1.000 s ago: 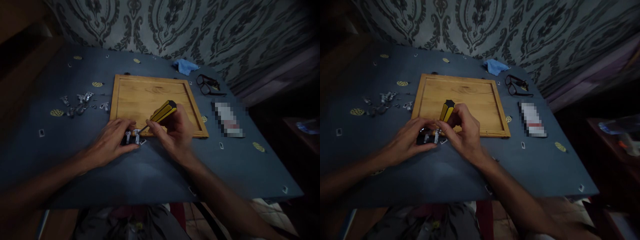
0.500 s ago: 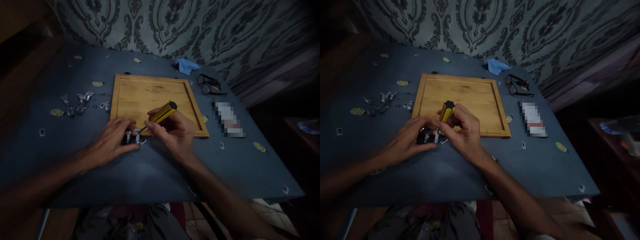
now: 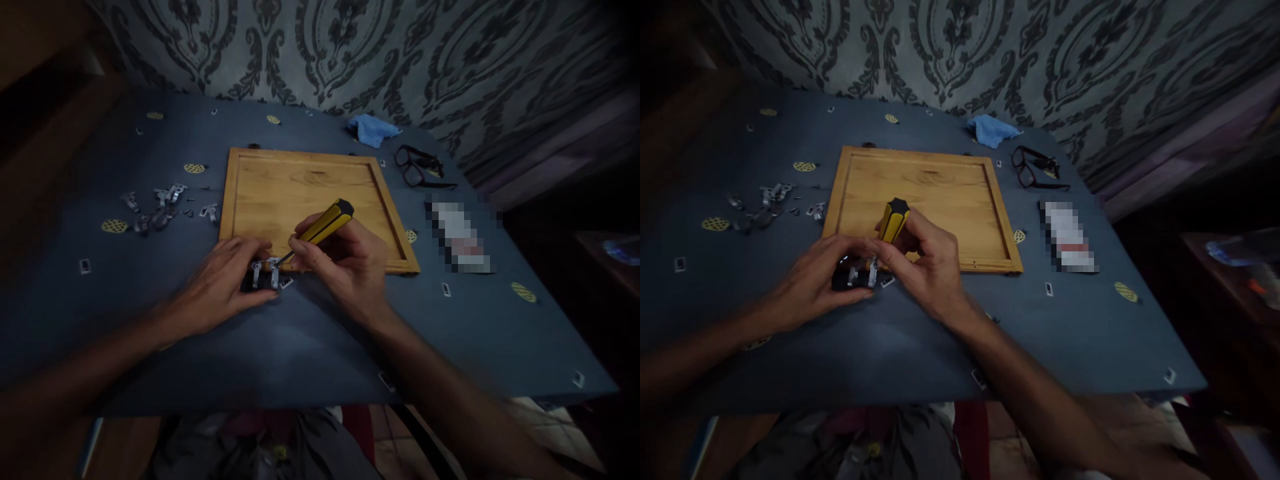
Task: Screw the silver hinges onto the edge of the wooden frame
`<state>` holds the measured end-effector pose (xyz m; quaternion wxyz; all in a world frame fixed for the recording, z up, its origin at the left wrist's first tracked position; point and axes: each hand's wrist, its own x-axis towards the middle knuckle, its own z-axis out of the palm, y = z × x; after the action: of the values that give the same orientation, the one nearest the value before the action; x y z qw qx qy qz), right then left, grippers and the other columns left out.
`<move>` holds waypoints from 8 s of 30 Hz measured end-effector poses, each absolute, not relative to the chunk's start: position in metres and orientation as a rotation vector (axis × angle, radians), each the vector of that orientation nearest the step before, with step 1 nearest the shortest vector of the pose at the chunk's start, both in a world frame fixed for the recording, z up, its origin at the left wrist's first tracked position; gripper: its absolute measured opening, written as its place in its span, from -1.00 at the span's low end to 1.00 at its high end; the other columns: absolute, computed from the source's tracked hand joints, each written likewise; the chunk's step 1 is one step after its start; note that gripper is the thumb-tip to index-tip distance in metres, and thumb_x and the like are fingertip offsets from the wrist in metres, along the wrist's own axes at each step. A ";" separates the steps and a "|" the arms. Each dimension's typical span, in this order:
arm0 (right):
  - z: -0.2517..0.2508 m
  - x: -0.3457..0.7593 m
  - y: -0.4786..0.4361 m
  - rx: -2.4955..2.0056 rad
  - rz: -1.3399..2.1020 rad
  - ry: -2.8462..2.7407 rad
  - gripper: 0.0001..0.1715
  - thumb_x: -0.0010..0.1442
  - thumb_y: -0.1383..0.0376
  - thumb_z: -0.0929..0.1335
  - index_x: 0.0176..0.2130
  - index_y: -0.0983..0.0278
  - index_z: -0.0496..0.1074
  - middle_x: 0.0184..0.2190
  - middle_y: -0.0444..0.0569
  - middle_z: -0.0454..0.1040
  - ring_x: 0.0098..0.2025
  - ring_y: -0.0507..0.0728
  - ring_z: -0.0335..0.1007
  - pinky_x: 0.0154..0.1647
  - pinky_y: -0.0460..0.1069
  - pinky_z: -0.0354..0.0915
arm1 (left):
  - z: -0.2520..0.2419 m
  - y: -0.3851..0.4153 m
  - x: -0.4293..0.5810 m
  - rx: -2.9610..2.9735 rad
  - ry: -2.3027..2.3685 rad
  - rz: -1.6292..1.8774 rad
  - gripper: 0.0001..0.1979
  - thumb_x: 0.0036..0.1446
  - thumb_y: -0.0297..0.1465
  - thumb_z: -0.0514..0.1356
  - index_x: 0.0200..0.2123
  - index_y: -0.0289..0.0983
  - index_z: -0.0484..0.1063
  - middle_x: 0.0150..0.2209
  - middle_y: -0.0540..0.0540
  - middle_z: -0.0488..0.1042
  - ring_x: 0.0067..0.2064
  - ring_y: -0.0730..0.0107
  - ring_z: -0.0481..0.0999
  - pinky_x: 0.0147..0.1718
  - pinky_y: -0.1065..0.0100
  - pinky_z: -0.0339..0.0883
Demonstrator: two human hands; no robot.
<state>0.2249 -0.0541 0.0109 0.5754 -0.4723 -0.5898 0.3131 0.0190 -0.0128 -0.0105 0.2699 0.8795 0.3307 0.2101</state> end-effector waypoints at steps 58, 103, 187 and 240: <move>0.011 0.229 -0.063 -1.140 0.532 -1.396 -0.89 0.23 0.27 0.53 -0.22 0.19 0.56 -0.29 -0.13 0.63 -0.45 0.03 0.58 -0.49 -0.05 0.50 | -0.019 -0.016 0.019 2.446 0.849 0.631 -0.47 0.24 -0.26 0.38 0.18 -0.24 0.28 0.00 -0.14 0.52 0.05 0.09 0.51 0.05 0.13 0.39; 0.012 0.225 -0.058 -1.127 0.590 -1.330 -0.81 0.24 0.16 0.52 -0.24 0.20 0.54 -0.33 -0.15 0.62 -0.54 0.01 0.55 -0.52 -0.06 0.52 | -0.019 -0.015 0.019 2.430 0.836 0.628 -0.54 0.29 -0.23 0.33 0.15 -0.21 0.28 -0.03 -0.13 0.53 0.03 0.08 0.53 0.02 0.11 0.41; 0.041 0.212 -0.035 -1.127 1.082 -1.380 -0.60 0.01 0.06 0.63 -0.34 0.22 0.51 -0.54 -0.25 0.48 -0.60 -0.06 0.38 -0.60 -0.15 0.39 | -0.017 -0.014 0.019 2.441 0.811 0.606 -0.58 0.29 -0.26 0.32 0.10 -0.23 0.28 -0.02 -0.17 0.52 0.06 0.04 0.52 0.06 0.06 0.40; 0.033 0.207 -0.044 -1.198 0.861 -1.350 -0.59 0.06 0.05 0.61 -0.29 0.16 0.43 -0.47 -0.25 0.45 -0.60 -0.06 0.37 -0.62 -0.13 0.40 | -0.015 -0.014 0.019 2.399 0.835 0.580 -0.60 0.28 -0.22 0.31 0.08 -0.21 0.30 -0.01 -0.17 0.51 0.06 0.04 0.49 0.08 0.07 0.38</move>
<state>0.2074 -0.0444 0.0335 0.5403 -0.5040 -0.5681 0.3624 0.0194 -0.0136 -0.0152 0.2650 0.8878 0.3091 0.2148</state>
